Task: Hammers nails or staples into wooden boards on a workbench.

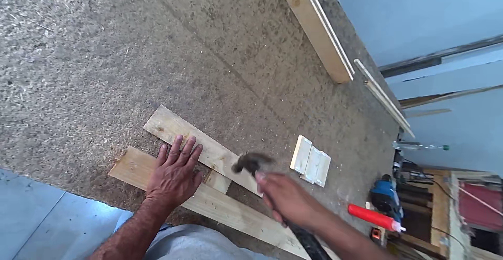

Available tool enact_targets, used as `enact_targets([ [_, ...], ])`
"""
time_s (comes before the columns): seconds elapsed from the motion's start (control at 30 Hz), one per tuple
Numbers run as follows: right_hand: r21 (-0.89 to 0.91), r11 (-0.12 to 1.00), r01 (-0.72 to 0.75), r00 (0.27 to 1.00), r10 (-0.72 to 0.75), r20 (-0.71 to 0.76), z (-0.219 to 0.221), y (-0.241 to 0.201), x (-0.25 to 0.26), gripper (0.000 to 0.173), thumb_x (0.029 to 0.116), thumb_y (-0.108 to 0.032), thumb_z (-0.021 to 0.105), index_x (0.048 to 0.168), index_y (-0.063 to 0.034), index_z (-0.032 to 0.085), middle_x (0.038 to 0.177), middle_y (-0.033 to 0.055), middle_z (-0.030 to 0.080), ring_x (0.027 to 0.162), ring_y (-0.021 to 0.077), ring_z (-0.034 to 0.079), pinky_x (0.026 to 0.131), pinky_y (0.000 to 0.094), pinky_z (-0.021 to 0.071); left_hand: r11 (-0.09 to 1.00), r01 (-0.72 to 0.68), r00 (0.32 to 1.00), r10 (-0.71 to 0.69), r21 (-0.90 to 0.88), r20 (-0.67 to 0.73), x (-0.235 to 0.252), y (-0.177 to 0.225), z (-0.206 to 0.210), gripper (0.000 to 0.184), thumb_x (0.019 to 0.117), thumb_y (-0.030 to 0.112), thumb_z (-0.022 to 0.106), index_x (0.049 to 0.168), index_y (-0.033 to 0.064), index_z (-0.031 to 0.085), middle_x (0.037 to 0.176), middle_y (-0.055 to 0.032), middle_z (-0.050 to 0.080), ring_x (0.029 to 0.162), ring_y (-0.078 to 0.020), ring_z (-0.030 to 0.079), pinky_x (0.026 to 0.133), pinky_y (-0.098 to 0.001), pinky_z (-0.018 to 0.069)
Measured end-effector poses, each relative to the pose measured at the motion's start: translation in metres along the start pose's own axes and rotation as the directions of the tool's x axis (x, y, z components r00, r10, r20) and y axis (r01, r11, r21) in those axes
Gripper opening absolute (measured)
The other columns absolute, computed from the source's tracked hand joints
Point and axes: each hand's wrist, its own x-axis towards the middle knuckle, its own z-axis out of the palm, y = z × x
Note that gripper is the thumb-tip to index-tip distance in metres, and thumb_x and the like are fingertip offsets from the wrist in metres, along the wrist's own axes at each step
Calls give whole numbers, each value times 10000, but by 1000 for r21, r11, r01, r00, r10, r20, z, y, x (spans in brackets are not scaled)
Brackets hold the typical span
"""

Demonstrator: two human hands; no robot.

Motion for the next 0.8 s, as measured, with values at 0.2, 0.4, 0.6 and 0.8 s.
enact_targets([
  [0.2,174,812,556,756,-408,-512,10,10,5,643,1049,-650,305,1012,-80,599,631,40,580,453,182,579,441,373,568,1000,-8,1000,8,2,2,-1,1,0,673,960,561,461,1577,291,442,1699,46,282,1590,-286,175,1249,-604,165],
  [0.4,-119,983,-142,977,159,142,-1,20,3,556,1094,-557,294,1118,-90,595,718,32,564,512,158,571,479,336,530,1000,-1,1000,1,12,-12,-1,1,2,638,976,534,429,1566,292,460,1683,46,323,1580,-283,216,1239,-595,198],
  [0.6,156,825,543,751,-394,-529,10,10,0,588,1075,-577,304,999,-80,609,617,40,578,444,181,578,426,365,564,1000,-9,1000,9,-3,12,0,1,0,654,971,509,436,1582,275,434,1700,34,283,1588,-291,180,1249,-596,173],
  [0.8,-44,994,-99,994,101,51,19,50,14,582,1087,-563,299,1126,-72,610,717,51,584,512,184,583,478,367,538,1000,0,1000,0,7,8,1,-1,1,630,988,503,416,1578,284,440,1689,40,308,1583,-288,202,1244,-587,197],
])
